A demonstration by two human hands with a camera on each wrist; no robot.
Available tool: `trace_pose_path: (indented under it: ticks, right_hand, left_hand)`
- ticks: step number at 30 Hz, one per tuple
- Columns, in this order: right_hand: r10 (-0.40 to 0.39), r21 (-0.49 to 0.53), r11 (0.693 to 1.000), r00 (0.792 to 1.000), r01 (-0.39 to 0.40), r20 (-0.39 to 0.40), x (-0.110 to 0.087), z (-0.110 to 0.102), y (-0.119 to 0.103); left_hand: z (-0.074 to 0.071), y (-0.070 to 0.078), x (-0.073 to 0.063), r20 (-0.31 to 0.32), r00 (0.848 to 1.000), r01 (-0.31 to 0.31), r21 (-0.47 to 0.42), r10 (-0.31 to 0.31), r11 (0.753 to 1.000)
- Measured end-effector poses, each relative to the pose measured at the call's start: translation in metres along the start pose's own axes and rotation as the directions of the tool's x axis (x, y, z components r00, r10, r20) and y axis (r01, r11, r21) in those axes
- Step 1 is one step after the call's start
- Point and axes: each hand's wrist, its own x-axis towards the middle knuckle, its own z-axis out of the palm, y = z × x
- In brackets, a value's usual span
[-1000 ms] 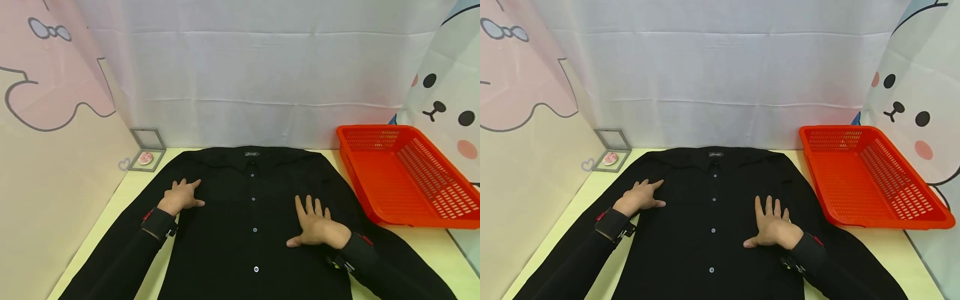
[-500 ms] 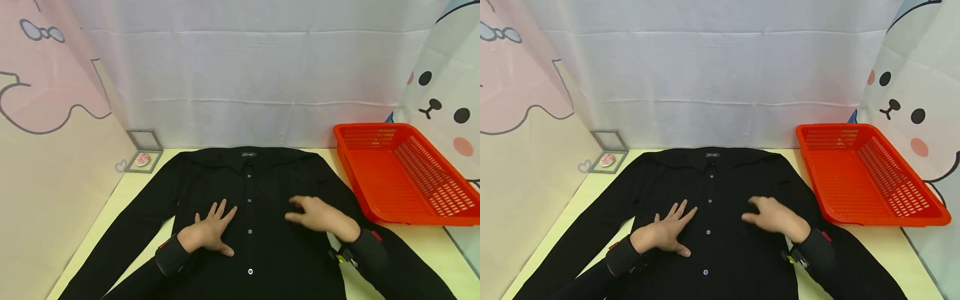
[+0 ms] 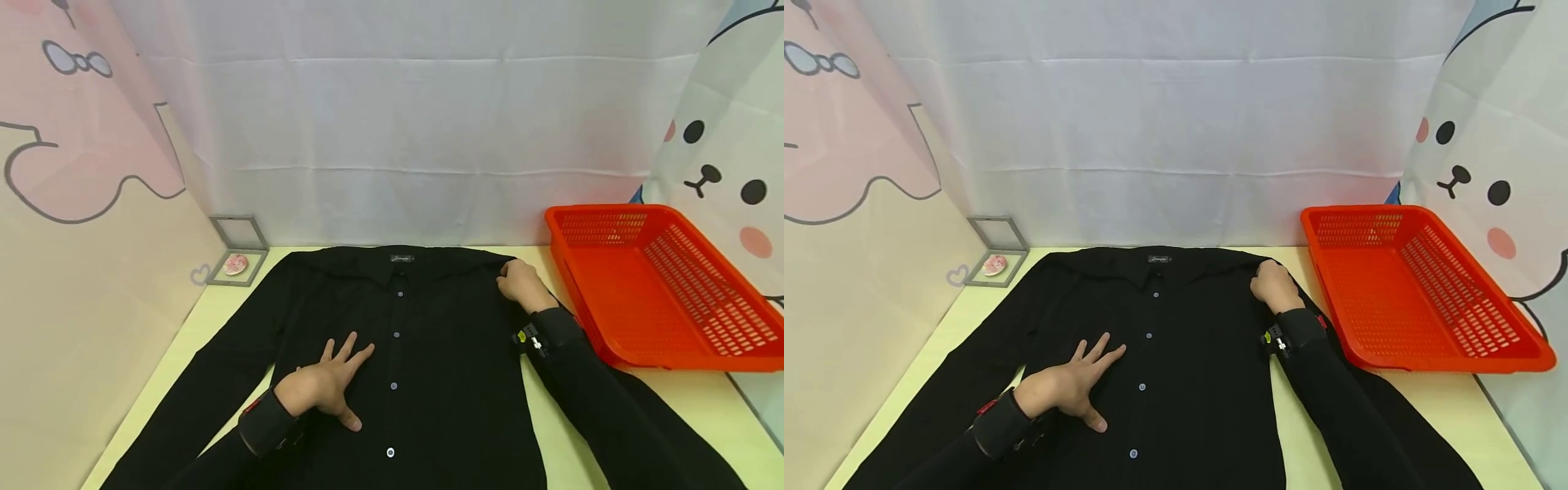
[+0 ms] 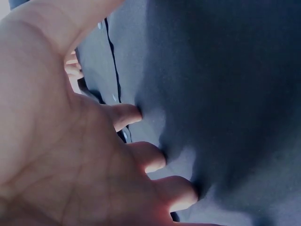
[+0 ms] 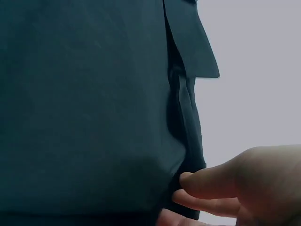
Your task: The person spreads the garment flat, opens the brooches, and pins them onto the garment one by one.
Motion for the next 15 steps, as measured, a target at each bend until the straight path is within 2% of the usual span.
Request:
trace_pose_path:
  ticks: [3, 9, 12, 15]
  right_hand:
    - [0.02, -0.005, 1.0, 0.999, -0.02, -0.041, 0.009, -0.004, 0.002]
    - [0.021, -0.082, 0.996, 0.986, -0.035, -0.168, 0.025, -0.015, 0.007]
    - [0.036, -0.079, 0.996, 0.986, -0.049, -0.165, 0.031, -0.016, 0.011]
    - [0.057, -0.097, 0.993, 0.991, -0.069, -0.117, 0.038, -0.013, 0.018]
  left_hand:
    - [0.0, 0.0, 0.0, 0.002, 1.0, 0.006, 0.008, -0.006, 1.0]
    - [0.002, 0.0, 0.0, 0.009, 1.0, 0.028, 0.01, -0.028, 1.0]
    - [0.002, 0.002, 0.001, 0.011, 0.999, 0.035, 0.008, -0.036, 0.999]
    - [0.002, 0.005, 0.002, 0.007, 0.999, 0.034, 0.001, -0.034, 0.999]
